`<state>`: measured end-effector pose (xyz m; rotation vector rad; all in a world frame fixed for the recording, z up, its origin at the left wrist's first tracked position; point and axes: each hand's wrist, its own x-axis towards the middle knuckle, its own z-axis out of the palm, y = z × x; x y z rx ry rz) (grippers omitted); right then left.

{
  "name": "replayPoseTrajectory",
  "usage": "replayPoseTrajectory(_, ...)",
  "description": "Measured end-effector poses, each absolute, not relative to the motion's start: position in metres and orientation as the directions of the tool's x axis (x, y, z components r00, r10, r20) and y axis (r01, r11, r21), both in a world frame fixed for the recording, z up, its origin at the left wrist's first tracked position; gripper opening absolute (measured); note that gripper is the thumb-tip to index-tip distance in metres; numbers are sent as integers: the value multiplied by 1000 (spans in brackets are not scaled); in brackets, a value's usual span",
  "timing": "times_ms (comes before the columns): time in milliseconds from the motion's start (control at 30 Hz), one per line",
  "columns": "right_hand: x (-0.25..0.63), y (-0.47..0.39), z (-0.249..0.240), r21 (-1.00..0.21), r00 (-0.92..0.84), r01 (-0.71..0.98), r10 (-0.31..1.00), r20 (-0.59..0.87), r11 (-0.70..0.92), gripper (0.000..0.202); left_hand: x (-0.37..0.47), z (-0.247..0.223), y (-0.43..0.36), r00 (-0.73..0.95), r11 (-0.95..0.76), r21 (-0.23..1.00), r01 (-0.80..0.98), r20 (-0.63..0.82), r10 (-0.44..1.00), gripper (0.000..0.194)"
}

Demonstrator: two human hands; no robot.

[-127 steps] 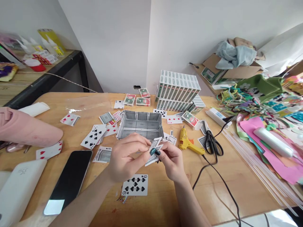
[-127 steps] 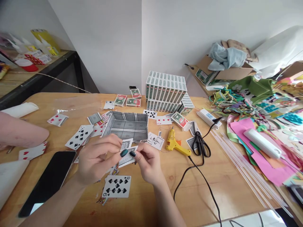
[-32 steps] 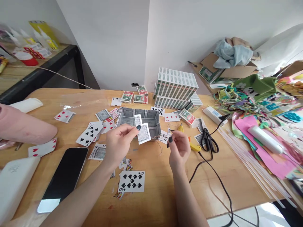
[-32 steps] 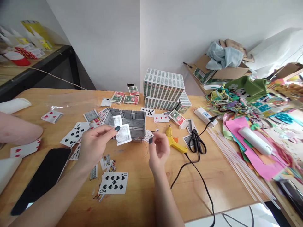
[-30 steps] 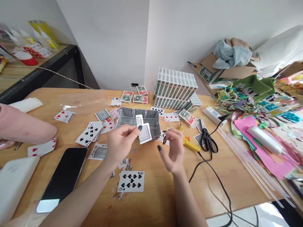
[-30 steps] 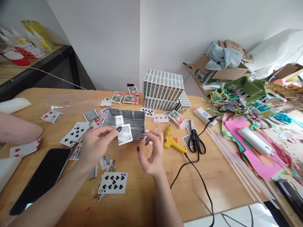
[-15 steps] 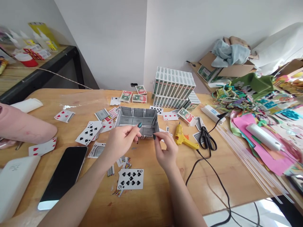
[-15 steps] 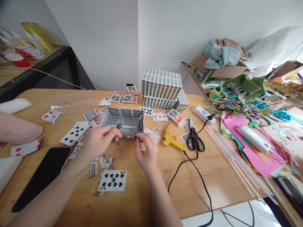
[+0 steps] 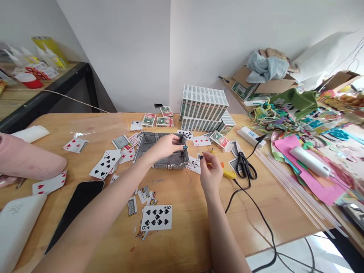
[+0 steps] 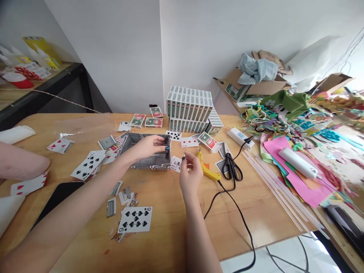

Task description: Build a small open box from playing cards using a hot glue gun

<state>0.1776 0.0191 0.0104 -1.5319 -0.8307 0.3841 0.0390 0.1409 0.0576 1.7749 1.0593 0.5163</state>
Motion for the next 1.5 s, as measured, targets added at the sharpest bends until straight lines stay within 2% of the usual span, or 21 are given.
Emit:
replayPoseTrajectory(167,173,20,9,-969,599,239,776,197,61,20,51,45,154,575,-142,904,404,-130,808,23)
replayPoseTrajectory(267,173,19,11,-954,520,276,818,248,115,17,43,47,152,553,-176,894,412,-91,828,23)
replayPoseTrajectory(367,174,17,14,-919,359,337,874,327,205,18,32,57,146,550,-198,896,397,-59,833,16)
replayPoseTrajectory(467,174,16,14,-875,253,411,890,380,257,17,18,73,136,581,-198,897,396,-78,810,13)
replayPoseTrajectory(567,172,17,12,-847,259,466,876,406,255,17,5,87,125,644,-301,814,497,-114,757,32)
replayPoseTrajectory(633,172,19,10,-841,268,481,872,409,247,16,-1,91,122,668,-385,743,547,-111,735,38)
replayPoseTrajectory(833,171,21,7,-821,277,525,866,416,227,16,-7,89,128,754,-534,613,582,-161,637,37)
replayPoseTrajectory(1033,169,21,6,-819,278,529,866,415,223,16,-3,87,126,811,-613,576,541,-166,561,38)
replayPoseTrajectory(1133,169,21,6,-818,281,525,860,426,234,15,-1,86,123,813,-614,574,542,-174,555,38)
replayPoseTrajectory(1233,169,20,7,-825,281,514,862,423,237,16,-2,83,122,791,-593,598,540,-118,601,42)
replayPoseTrajectory(1300,169,20,8,-827,281,512,865,416,231,16,-4,80,123,752,-540,646,539,-80,655,46)
replayPoseTrajectory(1400,169,20,9,-824,281,520,866,413,224,17,-8,76,126,671,-418,714,562,-99,735,48)
replayPoseTrajectory(1500,169,20,9,-821,284,522,860,423,232,18,-10,73,126,650,-368,746,556,-113,752,53)
